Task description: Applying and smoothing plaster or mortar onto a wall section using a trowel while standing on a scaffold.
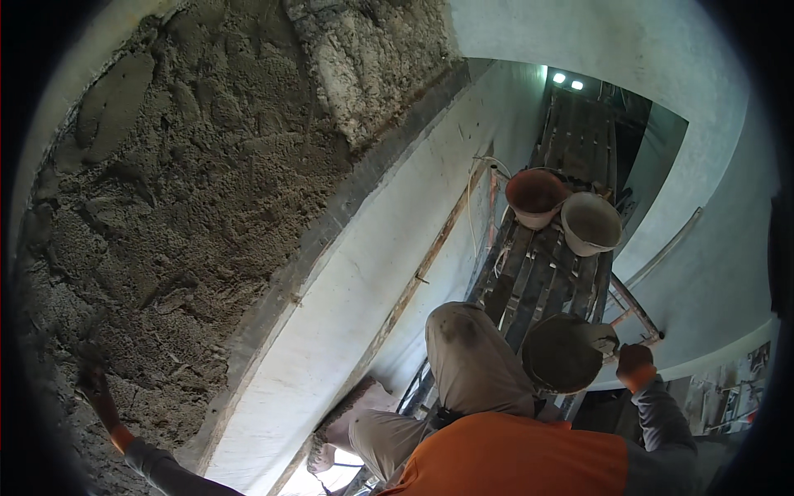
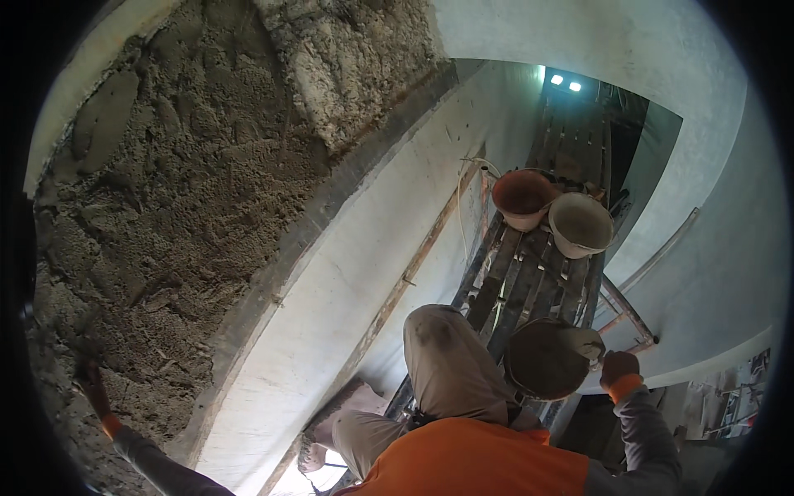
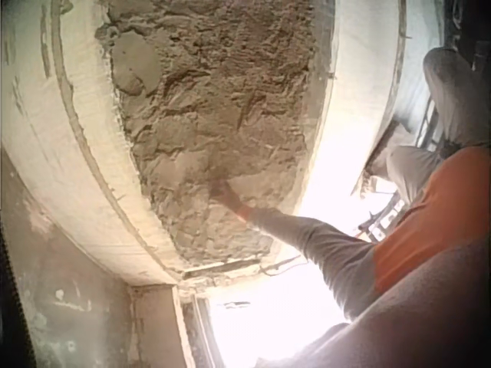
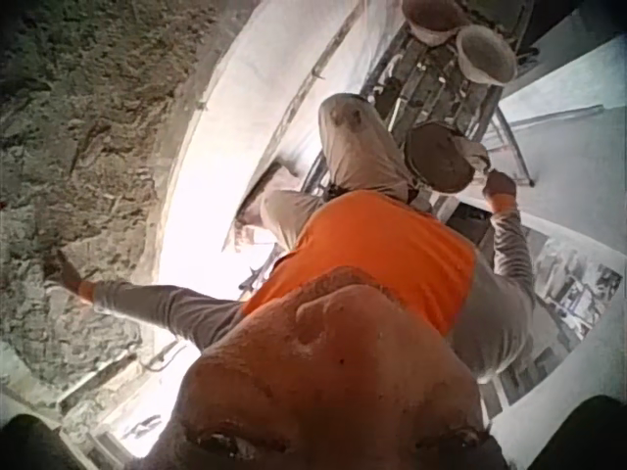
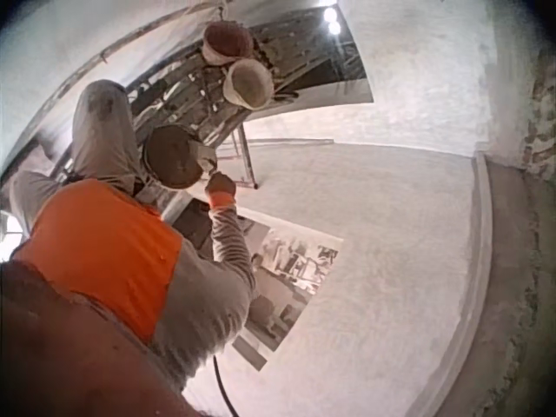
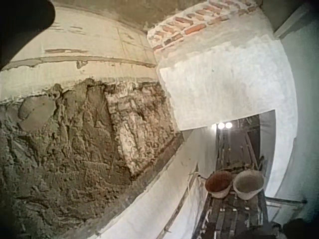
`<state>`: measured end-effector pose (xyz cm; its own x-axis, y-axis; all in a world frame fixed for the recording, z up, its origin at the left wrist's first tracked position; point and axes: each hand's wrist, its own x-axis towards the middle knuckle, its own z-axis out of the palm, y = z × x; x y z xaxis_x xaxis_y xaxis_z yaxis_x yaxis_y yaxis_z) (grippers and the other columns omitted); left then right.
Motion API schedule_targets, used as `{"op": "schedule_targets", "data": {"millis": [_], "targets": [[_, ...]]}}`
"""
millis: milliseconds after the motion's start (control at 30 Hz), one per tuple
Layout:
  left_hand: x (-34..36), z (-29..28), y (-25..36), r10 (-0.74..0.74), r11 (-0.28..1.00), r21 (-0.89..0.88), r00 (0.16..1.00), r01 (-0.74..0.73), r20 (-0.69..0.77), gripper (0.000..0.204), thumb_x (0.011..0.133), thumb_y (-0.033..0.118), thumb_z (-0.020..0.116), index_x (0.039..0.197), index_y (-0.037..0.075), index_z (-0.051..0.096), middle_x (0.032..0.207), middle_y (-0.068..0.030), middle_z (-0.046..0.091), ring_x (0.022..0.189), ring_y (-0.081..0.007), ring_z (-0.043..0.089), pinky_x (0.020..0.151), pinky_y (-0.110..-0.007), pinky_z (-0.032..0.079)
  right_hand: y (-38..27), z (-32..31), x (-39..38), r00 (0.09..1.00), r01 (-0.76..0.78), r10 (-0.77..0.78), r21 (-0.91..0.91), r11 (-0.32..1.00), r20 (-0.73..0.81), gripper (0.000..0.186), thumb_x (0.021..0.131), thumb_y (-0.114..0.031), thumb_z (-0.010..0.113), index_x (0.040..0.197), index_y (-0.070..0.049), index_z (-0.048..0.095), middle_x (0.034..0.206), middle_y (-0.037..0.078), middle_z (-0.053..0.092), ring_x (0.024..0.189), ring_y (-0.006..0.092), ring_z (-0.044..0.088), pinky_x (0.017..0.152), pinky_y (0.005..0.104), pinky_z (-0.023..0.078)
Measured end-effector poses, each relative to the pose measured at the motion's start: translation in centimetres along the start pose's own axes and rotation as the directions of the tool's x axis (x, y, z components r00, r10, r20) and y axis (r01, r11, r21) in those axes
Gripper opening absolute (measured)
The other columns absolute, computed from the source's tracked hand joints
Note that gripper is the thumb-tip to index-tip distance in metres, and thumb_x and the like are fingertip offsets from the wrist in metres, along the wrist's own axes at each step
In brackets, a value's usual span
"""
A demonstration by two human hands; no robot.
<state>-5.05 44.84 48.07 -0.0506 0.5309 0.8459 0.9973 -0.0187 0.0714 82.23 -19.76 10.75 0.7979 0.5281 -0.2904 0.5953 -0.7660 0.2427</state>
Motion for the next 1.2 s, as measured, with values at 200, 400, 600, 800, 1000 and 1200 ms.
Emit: {"op": "schedule_targets", "data": {"millis": [200, 400, 600, 800, 1000, 1200], "targets": [[-0.7, 0.4, 0.0, -0.053, 0.992, 0.116, 0.998, 0.058, -0.047, 0.102, 0.077, 0.058, 0.057, 0.137, -0.007, 0.005, 0.142, -0.0287, 0.004, 0.134, -0.0374, 0.001, 0.108, -0.042, 0.011, -6.6, 7.9, 2.9, 0.936, -0.007, -0.180, 0.529, 0.849, 0.303, 0.024, 0.070, -0.015, 0.061, 0.090, -0.001, 0.062, 0.076, 0.015, 0.062, 0.066, 0.0272, 0.060, 0.055, 0.0385, 0.047], [-0.5, 0.3, 0.4, 0.029, 0.999, 0.046, 0.995, -0.024, -0.094, 0.104, 0.075, 0.062, 0.055, 0.136, -0.008, 0.009, 0.141, -0.0305, 0.003, 0.132, -0.0405, 0.001, 0.107, -0.043, 0.013, -5.1, 6.8, 1.3, 0.677, -0.624, -0.250, 0.720, 0.304, 0.693, 0.007, 0.068, -0.005, 0.057, 0.068, -0.005, 0.050, 0.049, 0.007, 0.045, 0.038, 0.0166, 0.043, 0.033, 0.0313, 0.032], [2.8, 0.0, -1.6, 0.054, 0.860, -0.491, 0.931, 0.141, 0.361, 0.034, 0.089, 0.024, 0.055, 0.114, 0.001, 0.057, 0.105, -0.0103, 0.062, 0.082, -0.0147, 0.060, 0.070, -0.027, 0.049, -5.0, 6.8, -2.7, 0.681, -0.680, -0.231, 0.717, 0.152, 0.695, 0.013, 0.064, -0.012, 0.057, 0.057, -0.009, 0.046, 0.051, 0.003, 0.045, 0.043, 0.0139, 0.046, 0.039, 0.0318, 0.039], [4.2, 0.2, -4.4, 0.465, 0.824, 0.227, 0.848, -0.520, 0.255, 0.038, 0.089, 0.016, 0.051, 0.125, 0.003, 0.046, 0.115, -0.0098, 0.057, 0.084, -0.0148, 0.059, 0.068, -0.027, 0.048, -5.9, 8.5, -4.5, 0.734, -0.657, -0.158, 0.750, 0.081, 0.660, 0.008, 0.066, -0.009, 0.056, 0.068, -0.006, 0.049, 0.052, 0.003, 0.045, 0.041, 0.0134, 0.046, 0.038, 0.0316, 0.040], [4.1, -0.1, -4.5, 0.340, 0.833, 0.360, 0.902, -0.420, 0.266, 0.042, 0.090, 0.014, 0.048, 0.130, 0.003, 0.038, 0.122, -0.0095, 0.051, 0.092, -0.0162, 0.057, 0.074, -0.029, 0.047, -7.2, 8.8, -5.0, 0.860, -0.495, -0.068, 0.858, 0.133, 0.506, 0.007, 0.068, -0.005, 0.055, 0.072, -0.004, 0.050, 0.050, 0.003, 0.044, 0.038, 0.0131, 0.045, 0.036, 0.0302, 0.039], [3.7, -0.2, -3.6, 0.340, 0.793, 0.422, 0.895, -0.438, 0.290, 0.046, 0.092, 0.012, 0.046, 0.134, 0.004, 0.030, 0.129, -0.0093, 0.045, 0.100, -0.0176, 0.055, 0.080, -0.030, 0.046, -5.3, 8.8, -5.2, 0.823, -0.553, -0.159, 0.833, 0.003, 0.546, 0.008, 0.067, -0.004, 0.054, 0.072, -0.006, 0.048, 0.049, 0.003, 0.043, 0.036, 0.0129, 0.044, 0.034, 0.0298, 0.037]]}}
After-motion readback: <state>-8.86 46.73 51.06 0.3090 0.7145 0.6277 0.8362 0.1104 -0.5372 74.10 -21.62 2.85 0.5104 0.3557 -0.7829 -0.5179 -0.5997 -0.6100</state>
